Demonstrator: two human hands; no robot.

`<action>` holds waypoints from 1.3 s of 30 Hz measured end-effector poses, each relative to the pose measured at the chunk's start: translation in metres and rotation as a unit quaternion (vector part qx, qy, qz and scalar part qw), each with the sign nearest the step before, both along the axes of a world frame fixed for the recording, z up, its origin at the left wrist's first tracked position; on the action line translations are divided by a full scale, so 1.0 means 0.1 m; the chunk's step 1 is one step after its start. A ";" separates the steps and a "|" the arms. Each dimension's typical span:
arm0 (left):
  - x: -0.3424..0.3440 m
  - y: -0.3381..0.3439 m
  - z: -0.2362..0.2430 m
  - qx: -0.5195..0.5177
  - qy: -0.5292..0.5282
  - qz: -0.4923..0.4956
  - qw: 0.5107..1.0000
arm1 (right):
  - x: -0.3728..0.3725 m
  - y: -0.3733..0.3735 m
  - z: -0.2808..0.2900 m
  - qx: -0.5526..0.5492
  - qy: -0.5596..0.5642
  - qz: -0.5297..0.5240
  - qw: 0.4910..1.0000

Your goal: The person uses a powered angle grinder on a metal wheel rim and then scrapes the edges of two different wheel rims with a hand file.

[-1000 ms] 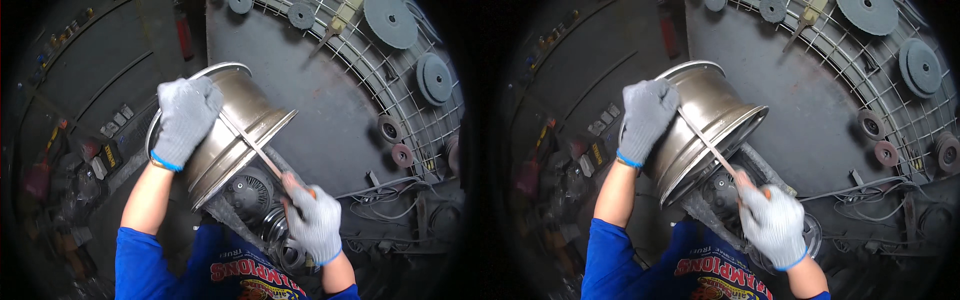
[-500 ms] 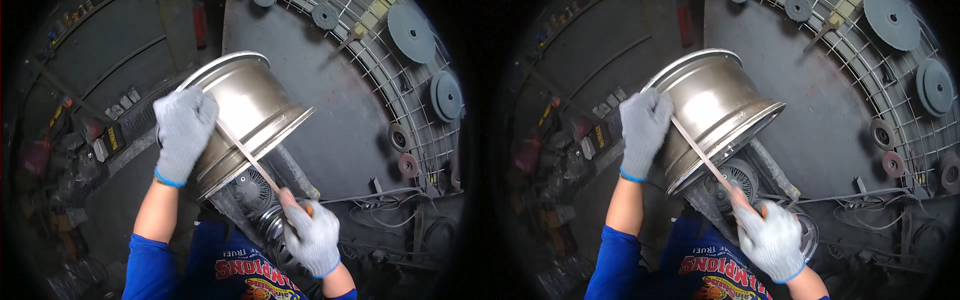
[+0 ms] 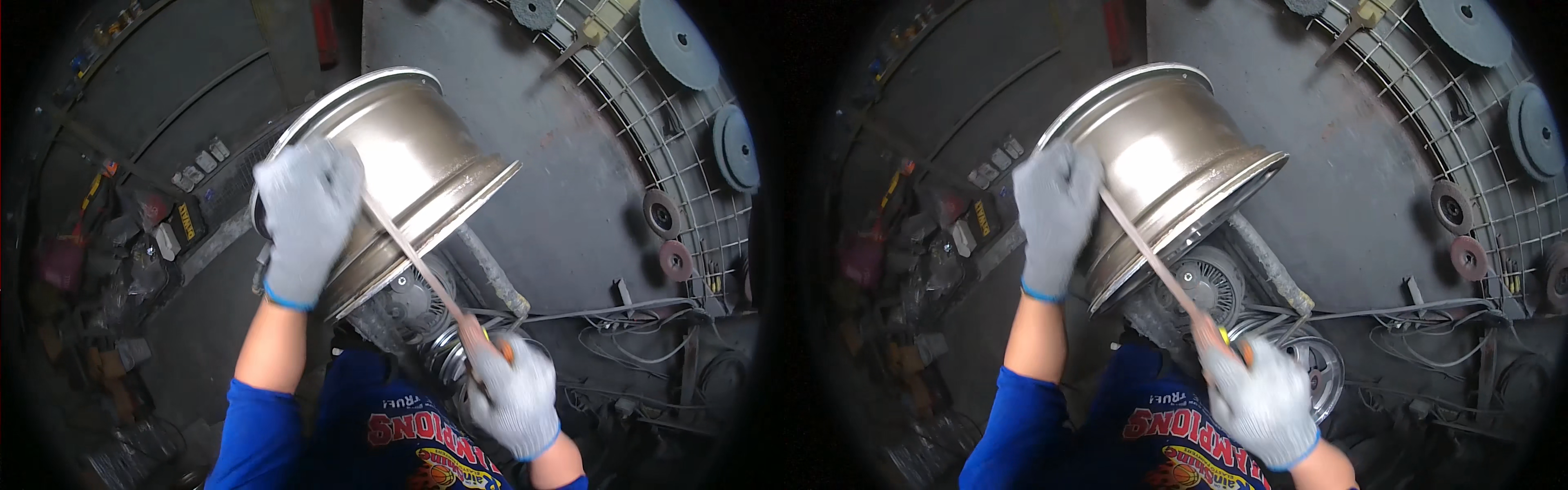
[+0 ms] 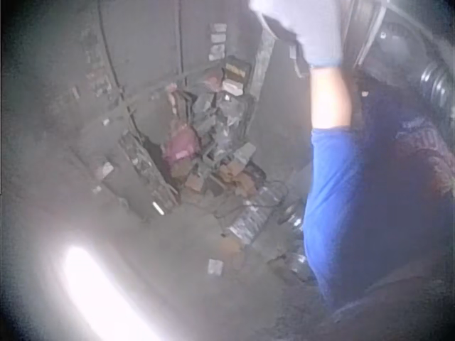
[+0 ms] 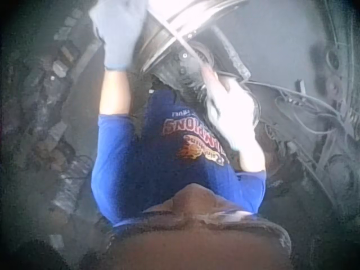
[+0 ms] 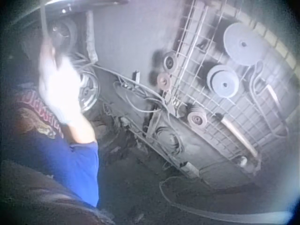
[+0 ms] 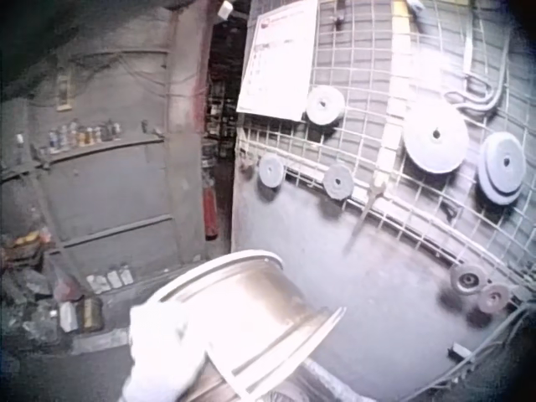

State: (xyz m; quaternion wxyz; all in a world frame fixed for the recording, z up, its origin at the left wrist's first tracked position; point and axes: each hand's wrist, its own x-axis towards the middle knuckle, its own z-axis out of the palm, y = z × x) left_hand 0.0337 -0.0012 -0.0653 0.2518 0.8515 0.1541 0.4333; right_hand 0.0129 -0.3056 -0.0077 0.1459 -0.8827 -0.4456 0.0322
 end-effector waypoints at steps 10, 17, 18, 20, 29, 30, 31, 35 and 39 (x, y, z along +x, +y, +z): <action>0.08 0.25 -0.06 0.048 -0.012 0.036 0.998 | 0.15 0.28 -0.09 0.033 -0.054 0.008 0.998; -0.19 -0.28 -0.04 0.104 -0.003 -0.069 0.992 | -0.33 -0.45 0.11 0.036 0.065 -0.052 0.996; -0.18 -0.28 -0.09 0.119 -0.009 -0.090 0.989 | -0.31 -0.46 0.12 0.035 0.065 -0.051 0.996; -0.08 -0.18 -0.16 0.103 -0.045 -0.066 0.991 | -0.18 -0.29 0.16 -0.009 0.042 -0.036 0.998; -0.15 -0.26 0.03 -0.040 -0.016 -0.097 0.994 | -0.05 -0.33 0.07 0.047 -0.001 -0.018 0.999; -0.19 -0.35 0.05 0.021 -0.006 -0.101 0.995 | -0.16 -0.53 0.09 0.040 0.014 -0.023 0.999; -0.20 -0.41 0.04 0.082 0.009 -0.107 0.991 | -0.26 -0.60 0.12 0.025 0.025 -0.058 0.998; -0.02 -0.07 -0.06 -0.024 -0.061 -0.048 0.997 | 0.14 -0.13 -0.05 0.081 -0.039 0.006 0.996; 0.07 0.17 0.01 0.003 -0.008 0.038 0.999 | 0.30 0.27 0.02 0.084 -0.027 0.013 0.996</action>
